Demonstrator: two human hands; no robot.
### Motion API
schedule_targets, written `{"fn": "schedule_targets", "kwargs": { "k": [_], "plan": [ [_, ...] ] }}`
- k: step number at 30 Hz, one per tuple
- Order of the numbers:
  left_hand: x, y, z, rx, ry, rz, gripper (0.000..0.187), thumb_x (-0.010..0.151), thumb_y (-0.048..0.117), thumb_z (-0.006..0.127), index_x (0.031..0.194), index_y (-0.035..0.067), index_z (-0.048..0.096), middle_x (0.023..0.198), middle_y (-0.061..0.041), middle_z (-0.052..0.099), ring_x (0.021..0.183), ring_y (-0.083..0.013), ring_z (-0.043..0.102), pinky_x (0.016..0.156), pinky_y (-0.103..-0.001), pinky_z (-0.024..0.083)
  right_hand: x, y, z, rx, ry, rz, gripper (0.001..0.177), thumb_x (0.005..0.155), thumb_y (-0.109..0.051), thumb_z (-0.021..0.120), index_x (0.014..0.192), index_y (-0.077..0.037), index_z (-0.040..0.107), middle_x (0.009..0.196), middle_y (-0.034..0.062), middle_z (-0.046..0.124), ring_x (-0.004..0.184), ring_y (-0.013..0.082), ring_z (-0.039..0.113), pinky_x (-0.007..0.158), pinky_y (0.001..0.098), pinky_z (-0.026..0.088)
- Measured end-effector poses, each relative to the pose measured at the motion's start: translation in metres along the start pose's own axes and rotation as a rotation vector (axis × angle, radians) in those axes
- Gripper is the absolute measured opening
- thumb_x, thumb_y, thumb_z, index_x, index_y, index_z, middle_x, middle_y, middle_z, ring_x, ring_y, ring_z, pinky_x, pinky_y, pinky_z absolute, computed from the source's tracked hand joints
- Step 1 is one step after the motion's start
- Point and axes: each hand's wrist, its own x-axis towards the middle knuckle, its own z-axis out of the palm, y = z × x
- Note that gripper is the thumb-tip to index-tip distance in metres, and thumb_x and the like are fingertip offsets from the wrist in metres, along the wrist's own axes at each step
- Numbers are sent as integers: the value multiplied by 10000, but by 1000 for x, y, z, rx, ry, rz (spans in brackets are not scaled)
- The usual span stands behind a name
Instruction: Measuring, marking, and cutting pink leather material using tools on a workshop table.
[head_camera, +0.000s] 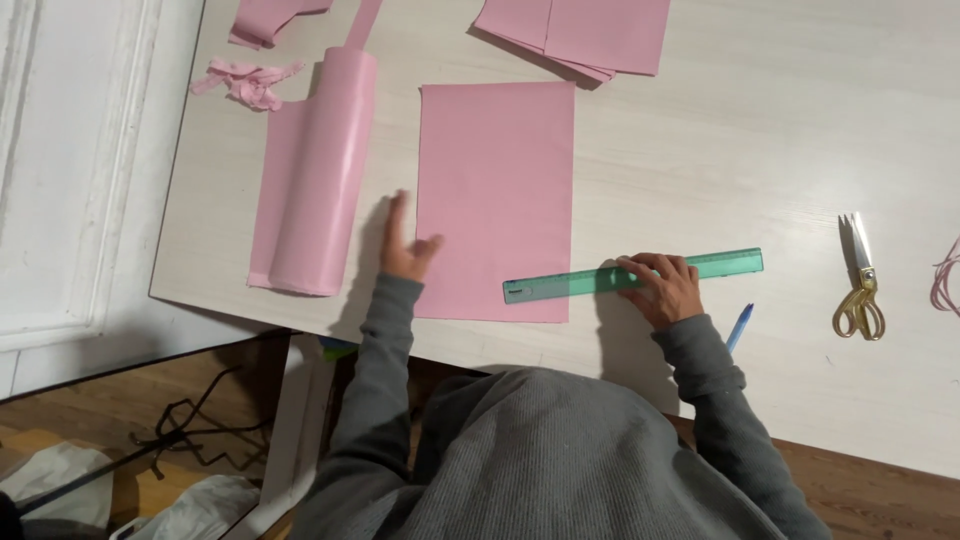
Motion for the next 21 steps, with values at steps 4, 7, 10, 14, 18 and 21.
{"fn": "schedule_targets", "kwargs": {
  "k": [4,7,10,14,18,21],
  "plan": [
    [-18,-19,-7,-508,262,-168,803,1001,246,700,1634,110,226,1668,-201,350,1555,-357,344,1272,-465,317,3,14,6,100,-41,-5,568,747,-236,847,1291,-224,684,1251,39,652,1016,302,573,910,442,489],
    [-23,-37,-7,-623,280,-158,722,1036,180,630,1623,111,216,1629,-236,388,1516,-358,410,1186,-437,426,10,15,6,115,-87,8,573,720,-211,863,1269,-209,701,1206,58,659,972,301,593,892,428,515],
    [-28,-50,-5,-841,297,-203,698,1048,153,592,1627,132,202,1609,-228,398,1504,-347,408,1205,-411,442,15,26,14,155,-82,-69,553,706,-202,875,1231,-168,705,1205,98,650,994,322,605,887,430,516],
    [-32,-32,4,-526,274,-135,667,1078,245,627,1647,129,299,1668,-231,429,1569,-386,404,1233,-469,414,23,23,5,147,-163,-73,545,713,-241,870,1224,-158,702,1183,77,660,979,316,603,885,429,514],
    [-15,74,0,528,-217,-79,1041,836,672,700,1618,166,235,1679,-184,195,1549,-386,136,1233,-568,182,29,22,-1,93,-204,-62,502,709,-318,841,1168,-169,703,1083,45,662,986,278,613,904,449,471],
    [-31,71,13,743,-418,12,1230,670,849,710,1586,158,264,1677,-129,142,1538,-334,47,1231,-606,26,41,34,4,70,-186,-63,470,726,-351,830,1145,-179,703,1096,33,658,1005,268,602,911,455,453]
  ]
}}
